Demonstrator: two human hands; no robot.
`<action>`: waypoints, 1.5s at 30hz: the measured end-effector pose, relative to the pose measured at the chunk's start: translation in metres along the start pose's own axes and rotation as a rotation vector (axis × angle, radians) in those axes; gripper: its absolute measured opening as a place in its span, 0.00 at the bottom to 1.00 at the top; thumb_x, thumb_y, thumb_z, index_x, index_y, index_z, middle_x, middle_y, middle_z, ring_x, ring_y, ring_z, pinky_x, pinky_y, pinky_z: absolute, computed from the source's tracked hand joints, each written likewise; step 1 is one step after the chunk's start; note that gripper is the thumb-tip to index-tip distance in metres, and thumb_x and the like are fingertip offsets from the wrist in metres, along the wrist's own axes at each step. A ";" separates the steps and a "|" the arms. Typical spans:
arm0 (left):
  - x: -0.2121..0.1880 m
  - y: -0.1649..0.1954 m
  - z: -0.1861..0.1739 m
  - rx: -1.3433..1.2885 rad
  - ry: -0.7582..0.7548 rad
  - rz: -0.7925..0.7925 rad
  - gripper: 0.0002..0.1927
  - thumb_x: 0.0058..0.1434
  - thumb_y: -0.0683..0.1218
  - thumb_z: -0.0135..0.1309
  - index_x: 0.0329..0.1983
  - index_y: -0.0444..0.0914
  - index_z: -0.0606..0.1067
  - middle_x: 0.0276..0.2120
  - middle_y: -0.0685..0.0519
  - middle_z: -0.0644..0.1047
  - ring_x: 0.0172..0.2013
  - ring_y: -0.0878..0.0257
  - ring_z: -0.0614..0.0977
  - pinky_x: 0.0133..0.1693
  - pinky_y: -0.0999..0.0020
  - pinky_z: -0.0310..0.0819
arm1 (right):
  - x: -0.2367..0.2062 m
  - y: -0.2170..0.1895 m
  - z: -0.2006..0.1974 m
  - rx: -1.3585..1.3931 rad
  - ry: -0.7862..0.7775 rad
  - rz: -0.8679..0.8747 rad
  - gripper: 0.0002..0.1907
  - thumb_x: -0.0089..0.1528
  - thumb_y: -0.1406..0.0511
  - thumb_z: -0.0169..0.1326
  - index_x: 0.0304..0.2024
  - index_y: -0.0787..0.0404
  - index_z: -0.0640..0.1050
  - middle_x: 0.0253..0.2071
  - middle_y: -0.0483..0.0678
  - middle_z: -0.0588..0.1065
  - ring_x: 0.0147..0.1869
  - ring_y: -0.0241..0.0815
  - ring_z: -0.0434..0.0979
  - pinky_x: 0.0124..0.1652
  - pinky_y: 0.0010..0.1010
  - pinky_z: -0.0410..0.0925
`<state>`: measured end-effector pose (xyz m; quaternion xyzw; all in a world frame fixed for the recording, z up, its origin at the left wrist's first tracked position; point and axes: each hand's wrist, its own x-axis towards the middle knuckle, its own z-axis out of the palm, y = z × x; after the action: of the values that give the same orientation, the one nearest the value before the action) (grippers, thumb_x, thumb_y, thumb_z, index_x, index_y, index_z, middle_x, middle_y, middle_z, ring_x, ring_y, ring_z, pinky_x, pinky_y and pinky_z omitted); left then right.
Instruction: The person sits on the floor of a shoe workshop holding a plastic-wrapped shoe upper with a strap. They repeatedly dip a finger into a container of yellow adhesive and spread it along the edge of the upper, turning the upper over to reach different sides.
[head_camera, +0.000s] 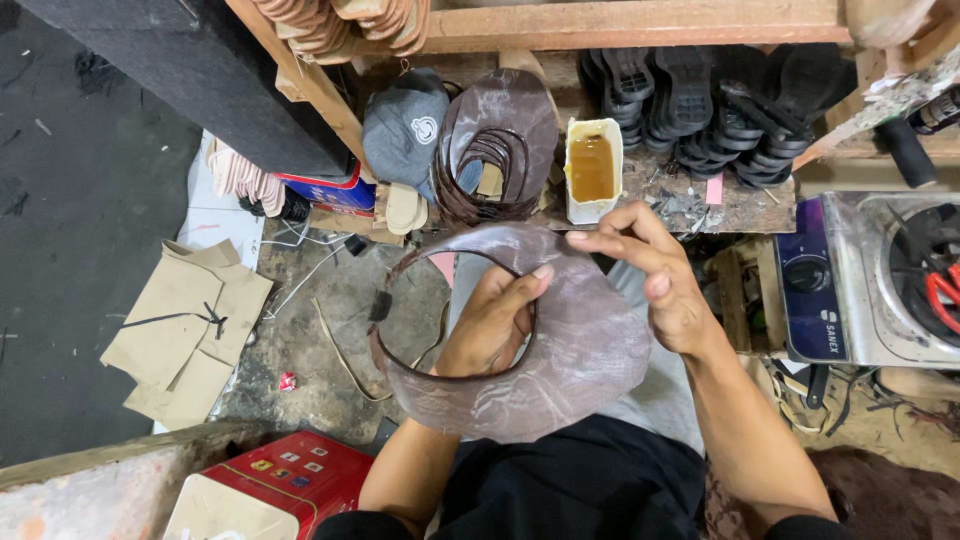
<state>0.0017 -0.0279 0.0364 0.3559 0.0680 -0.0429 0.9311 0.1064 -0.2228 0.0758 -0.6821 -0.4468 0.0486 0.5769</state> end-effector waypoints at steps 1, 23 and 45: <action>0.000 0.000 0.004 -0.008 -0.009 -0.015 0.14 0.73 0.44 0.51 0.54 0.27 0.74 0.47 0.47 0.80 0.47 0.63 0.81 0.50 0.65 0.75 | 0.002 0.000 0.000 -0.006 -0.015 -0.011 0.51 0.69 0.31 0.24 0.58 0.65 0.79 0.47 0.52 0.67 0.52 0.45 0.69 0.57 0.35 0.64; -0.005 0.012 0.000 -0.047 0.052 0.159 0.13 0.74 0.41 0.50 0.53 0.25 0.74 0.49 0.44 0.80 0.49 0.58 0.81 0.53 0.61 0.73 | 0.005 0.001 -0.007 -0.219 0.072 -0.132 0.51 0.69 0.34 0.16 0.51 0.59 0.83 0.40 0.48 0.72 0.47 0.45 0.69 0.52 0.37 0.63; -0.013 -0.002 -0.050 0.387 0.160 0.104 0.12 0.68 0.44 0.55 0.50 0.32 0.76 0.42 0.57 0.79 0.43 0.70 0.77 0.48 0.72 0.71 | 0.083 0.070 0.006 -1.019 -0.137 0.174 0.33 0.61 0.44 0.58 0.55 0.62 0.81 0.47 0.57 0.74 0.53 0.55 0.68 0.51 0.43 0.61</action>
<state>-0.0158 0.0046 0.0001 0.5334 0.1135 0.0213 0.8379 0.1912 -0.1586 0.0527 -0.9062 -0.3922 -0.0825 0.1349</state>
